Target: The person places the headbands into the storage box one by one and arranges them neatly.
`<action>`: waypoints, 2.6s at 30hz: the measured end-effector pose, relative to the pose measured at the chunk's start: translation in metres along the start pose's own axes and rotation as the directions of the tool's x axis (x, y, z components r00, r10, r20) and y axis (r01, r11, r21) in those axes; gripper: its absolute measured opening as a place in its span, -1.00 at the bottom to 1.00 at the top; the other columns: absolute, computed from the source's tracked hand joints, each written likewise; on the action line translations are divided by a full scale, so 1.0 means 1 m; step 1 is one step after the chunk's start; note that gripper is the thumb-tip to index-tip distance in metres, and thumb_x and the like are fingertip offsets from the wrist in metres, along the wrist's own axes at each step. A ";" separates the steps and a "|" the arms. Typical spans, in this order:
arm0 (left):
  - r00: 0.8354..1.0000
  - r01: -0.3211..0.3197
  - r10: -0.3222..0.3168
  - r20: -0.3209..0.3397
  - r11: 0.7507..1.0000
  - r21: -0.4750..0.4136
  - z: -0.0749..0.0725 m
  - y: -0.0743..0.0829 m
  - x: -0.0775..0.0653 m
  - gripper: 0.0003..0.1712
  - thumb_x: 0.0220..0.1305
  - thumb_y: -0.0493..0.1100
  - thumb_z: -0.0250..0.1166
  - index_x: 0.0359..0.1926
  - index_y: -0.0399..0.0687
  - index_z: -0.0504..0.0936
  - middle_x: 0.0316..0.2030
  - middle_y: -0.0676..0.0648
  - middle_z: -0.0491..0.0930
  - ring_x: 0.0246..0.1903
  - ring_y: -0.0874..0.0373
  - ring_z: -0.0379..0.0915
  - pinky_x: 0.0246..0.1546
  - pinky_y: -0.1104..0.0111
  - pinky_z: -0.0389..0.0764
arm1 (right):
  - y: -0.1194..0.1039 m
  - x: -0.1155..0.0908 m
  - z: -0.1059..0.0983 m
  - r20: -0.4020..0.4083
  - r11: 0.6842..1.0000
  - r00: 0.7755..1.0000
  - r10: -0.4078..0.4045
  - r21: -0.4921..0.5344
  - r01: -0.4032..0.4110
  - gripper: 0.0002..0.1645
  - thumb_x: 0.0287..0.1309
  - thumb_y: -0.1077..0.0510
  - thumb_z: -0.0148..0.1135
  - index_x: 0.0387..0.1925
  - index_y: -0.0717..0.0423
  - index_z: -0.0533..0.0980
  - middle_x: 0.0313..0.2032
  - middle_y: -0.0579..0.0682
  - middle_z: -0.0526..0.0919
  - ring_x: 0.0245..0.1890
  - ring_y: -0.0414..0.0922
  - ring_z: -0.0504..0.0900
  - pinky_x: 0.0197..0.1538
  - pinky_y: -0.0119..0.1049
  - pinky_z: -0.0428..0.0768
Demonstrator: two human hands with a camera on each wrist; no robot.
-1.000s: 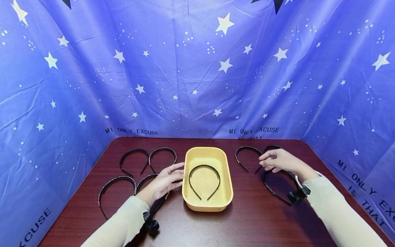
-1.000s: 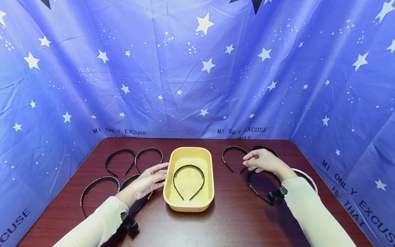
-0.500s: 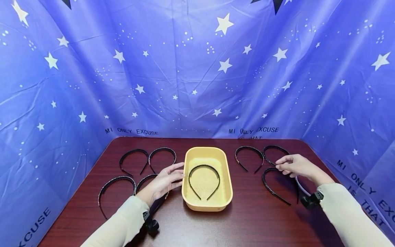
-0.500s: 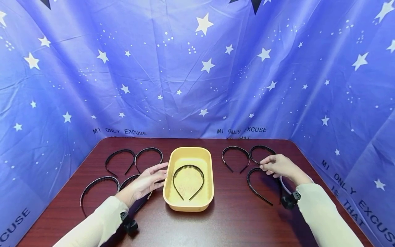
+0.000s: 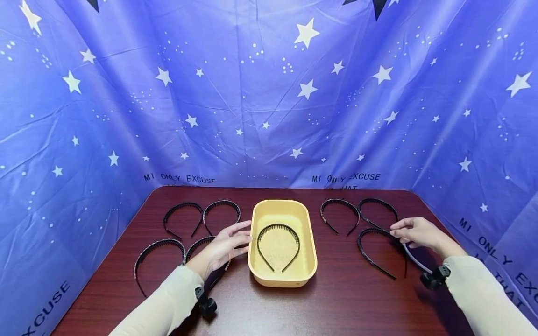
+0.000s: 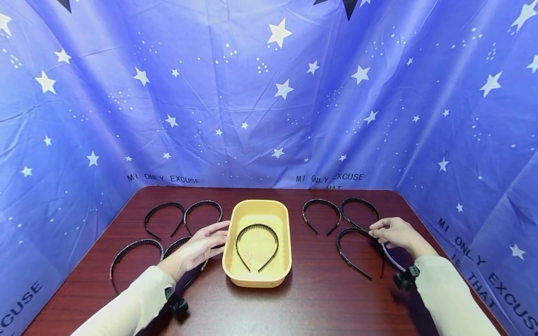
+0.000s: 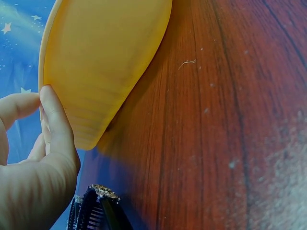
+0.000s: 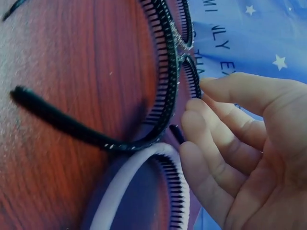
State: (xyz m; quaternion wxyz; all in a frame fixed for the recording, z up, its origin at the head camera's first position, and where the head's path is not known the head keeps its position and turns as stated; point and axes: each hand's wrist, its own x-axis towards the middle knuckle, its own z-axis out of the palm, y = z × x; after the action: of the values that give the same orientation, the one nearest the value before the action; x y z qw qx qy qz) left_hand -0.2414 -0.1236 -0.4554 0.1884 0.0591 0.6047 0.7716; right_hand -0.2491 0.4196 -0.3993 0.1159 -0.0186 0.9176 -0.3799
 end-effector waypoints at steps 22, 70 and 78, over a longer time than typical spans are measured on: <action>1.000 -0.002 0.002 0.006 1.000 0.003 0.001 0.001 0.001 -0.25 0.33 -0.37 0.22 0.49 -0.23 0.18 0.23 -0.38 0.42 -0.04 0.12 0.56 0.04 0.26 0.63 | 0.015 0.011 0.012 -0.102 0.990 0.994 0.030 -0.131 -0.043 -0.60 0.18 0.07 0.39 -0.09 0.32 0.61 -0.31 0.01 0.69 -0.33 -0.09 0.56 -0.37 -0.20 0.62; 1.000 -0.007 0.007 0.015 1.000 -0.004 0.000 0.000 0.001 -0.25 0.31 -0.38 0.22 0.48 -0.24 0.19 0.25 -0.43 0.38 -0.04 0.13 0.56 0.02 0.26 0.64 | 0.015 -0.001 -0.006 0.045 0.998 0.997 -0.061 -0.026 0.062 -0.54 0.39 0.08 0.20 0.06 0.43 0.54 -0.29 0.05 0.60 -0.32 -0.13 0.53 -0.30 -0.17 0.64; 1.000 -0.006 0.006 0.012 1.000 -0.003 0.000 0.000 0.001 -0.25 0.31 -0.39 0.23 0.48 -0.24 0.19 0.24 -0.41 0.39 -0.04 0.12 0.56 0.03 0.24 0.63 | 0.017 -0.001 -0.006 0.076 0.996 0.993 -0.088 0.027 0.086 -0.56 0.39 0.13 0.18 0.05 0.47 0.51 -0.33 0.03 0.56 -0.34 -0.16 0.53 -0.29 -0.17 0.66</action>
State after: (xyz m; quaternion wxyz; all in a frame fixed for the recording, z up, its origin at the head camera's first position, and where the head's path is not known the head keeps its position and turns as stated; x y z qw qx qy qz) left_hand -0.2423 -0.1233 -0.4557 0.1897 0.0652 0.6021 0.7728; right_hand -0.2485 0.4359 -0.4065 0.1349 -0.0719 0.9062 -0.3942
